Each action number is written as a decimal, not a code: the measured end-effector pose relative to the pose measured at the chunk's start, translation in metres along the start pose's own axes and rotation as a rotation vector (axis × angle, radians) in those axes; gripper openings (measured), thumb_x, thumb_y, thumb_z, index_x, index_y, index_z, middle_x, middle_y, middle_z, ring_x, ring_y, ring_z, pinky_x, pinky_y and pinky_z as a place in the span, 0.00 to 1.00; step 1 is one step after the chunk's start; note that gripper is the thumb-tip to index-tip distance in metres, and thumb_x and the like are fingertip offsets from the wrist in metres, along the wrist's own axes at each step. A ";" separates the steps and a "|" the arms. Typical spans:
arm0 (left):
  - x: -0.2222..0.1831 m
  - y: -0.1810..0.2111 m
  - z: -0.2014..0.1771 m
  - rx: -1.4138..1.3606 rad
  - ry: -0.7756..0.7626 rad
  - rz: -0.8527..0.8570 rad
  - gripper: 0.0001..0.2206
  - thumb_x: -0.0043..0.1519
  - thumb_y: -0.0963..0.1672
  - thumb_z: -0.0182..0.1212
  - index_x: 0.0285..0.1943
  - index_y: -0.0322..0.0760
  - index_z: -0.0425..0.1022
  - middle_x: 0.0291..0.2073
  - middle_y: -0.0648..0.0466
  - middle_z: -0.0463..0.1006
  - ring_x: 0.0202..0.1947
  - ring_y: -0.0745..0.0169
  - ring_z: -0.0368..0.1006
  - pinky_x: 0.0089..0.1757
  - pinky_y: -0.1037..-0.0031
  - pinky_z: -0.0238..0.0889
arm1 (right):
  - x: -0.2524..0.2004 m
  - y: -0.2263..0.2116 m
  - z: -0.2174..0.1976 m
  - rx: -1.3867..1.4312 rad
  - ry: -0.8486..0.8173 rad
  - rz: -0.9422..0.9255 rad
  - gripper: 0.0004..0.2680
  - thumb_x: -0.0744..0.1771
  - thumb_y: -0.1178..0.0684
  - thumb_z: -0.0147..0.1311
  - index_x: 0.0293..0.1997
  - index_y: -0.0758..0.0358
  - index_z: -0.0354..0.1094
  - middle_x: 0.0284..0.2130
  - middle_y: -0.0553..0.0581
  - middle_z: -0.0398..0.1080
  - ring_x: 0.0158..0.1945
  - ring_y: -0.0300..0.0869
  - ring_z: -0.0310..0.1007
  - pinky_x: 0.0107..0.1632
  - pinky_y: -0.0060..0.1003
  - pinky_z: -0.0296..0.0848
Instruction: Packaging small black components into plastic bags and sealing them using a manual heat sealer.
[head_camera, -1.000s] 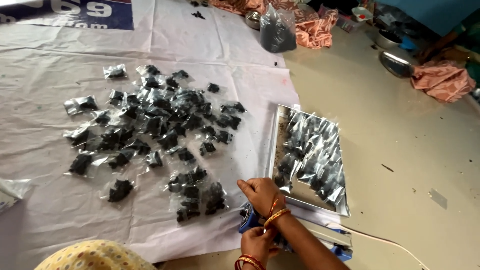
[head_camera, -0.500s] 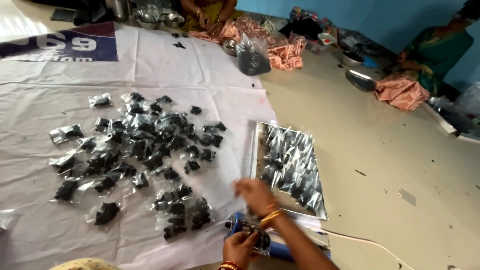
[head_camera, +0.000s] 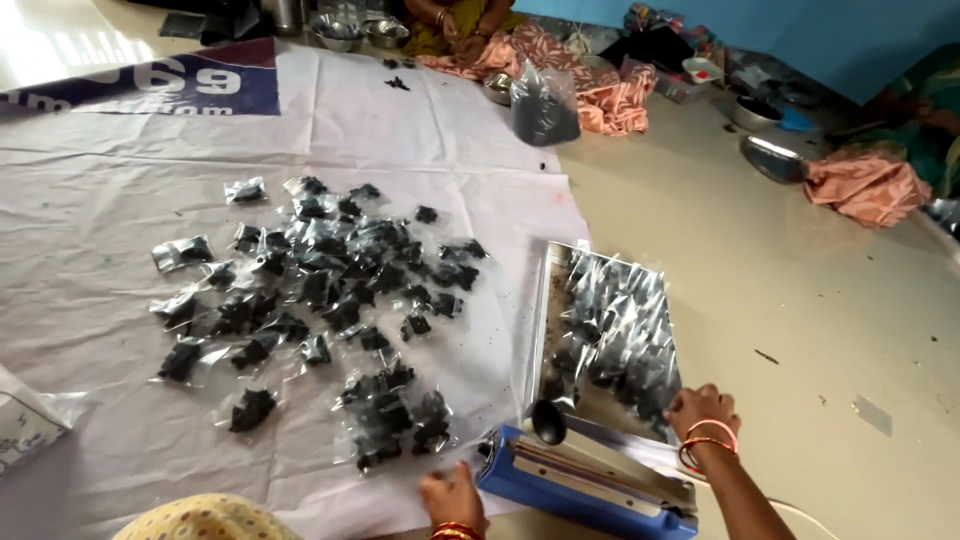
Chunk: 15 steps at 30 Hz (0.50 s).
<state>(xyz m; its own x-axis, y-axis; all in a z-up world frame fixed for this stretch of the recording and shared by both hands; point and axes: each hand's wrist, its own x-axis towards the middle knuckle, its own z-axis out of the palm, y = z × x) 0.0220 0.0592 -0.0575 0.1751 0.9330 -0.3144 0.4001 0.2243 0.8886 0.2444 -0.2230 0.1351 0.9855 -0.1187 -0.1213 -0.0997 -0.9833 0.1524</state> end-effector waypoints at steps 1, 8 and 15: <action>-0.006 0.007 -0.010 -0.023 -0.234 -0.165 0.25 0.60 0.48 0.67 0.58 0.25 0.66 0.46 0.33 0.75 0.41 0.38 0.73 0.39 0.52 0.69 | -0.012 -0.001 -0.012 -0.023 0.039 -0.030 0.10 0.64 0.37 0.62 0.46 0.38 0.79 0.59 0.46 0.68 0.68 0.49 0.60 0.65 0.52 0.65; -0.055 0.012 -0.012 -0.336 -1.393 -0.470 0.14 0.62 0.41 0.73 0.49 0.22 0.78 0.32 0.42 0.84 0.29 0.55 0.82 0.34 0.67 0.76 | -0.163 -0.008 -0.155 0.028 0.230 -0.199 0.05 0.67 0.43 0.54 0.41 0.40 0.78 0.45 0.39 0.77 0.60 0.44 0.65 0.60 0.55 0.63; -0.102 0.076 -0.063 -0.746 -1.780 -0.469 0.16 0.61 0.39 0.67 0.58 0.26 0.76 0.48 0.46 0.84 0.44 0.58 0.84 0.49 0.68 0.78 | -0.232 -0.015 -0.088 0.494 0.239 -0.766 0.03 0.60 0.50 0.63 0.33 0.49 0.78 0.32 0.45 0.81 0.43 0.42 0.76 0.48 0.37 0.74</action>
<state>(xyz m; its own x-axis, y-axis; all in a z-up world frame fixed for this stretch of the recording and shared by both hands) -0.0228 -0.0015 0.0630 0.9163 -0.3997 -0.0232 0.3680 0.8179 0.4424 0.0292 -0.1687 0.2476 0.8035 0.5621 0.1963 0.5941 -0.7357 -0.3253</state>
